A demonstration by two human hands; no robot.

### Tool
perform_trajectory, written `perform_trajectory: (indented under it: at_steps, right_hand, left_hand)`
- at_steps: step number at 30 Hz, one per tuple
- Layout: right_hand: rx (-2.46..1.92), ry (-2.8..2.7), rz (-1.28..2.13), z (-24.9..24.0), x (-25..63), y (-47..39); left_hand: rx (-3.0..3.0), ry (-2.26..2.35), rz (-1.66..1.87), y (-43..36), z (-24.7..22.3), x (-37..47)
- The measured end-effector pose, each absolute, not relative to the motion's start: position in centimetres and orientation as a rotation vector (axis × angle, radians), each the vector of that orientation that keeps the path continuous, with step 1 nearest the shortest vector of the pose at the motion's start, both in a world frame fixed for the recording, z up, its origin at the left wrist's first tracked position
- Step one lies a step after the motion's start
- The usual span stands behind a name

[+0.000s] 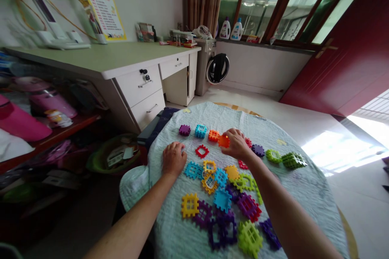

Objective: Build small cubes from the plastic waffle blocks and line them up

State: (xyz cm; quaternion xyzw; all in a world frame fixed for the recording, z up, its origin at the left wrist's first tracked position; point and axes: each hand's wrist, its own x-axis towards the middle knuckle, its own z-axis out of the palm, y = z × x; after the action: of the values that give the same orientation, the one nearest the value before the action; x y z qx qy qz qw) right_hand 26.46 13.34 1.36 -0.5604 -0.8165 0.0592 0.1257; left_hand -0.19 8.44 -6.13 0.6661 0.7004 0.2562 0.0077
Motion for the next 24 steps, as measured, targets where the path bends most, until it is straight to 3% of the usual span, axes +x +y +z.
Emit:
perform_trajectory:
  at_steps: [8, 24]
  right_hand:
    - [-1.814, -2.451, 0.181, -0.4, 24.0, 19.7]
    - [-1.831, -2.578, 0.122, -0.5, 22.4, 20.2]
  left_hand:
    - [2.079, 2.186, 0.780, 8.4, -6.1, -0.2]
    - [2.082, 2.182, 0.776, 8.5, -6.4, -0.3]
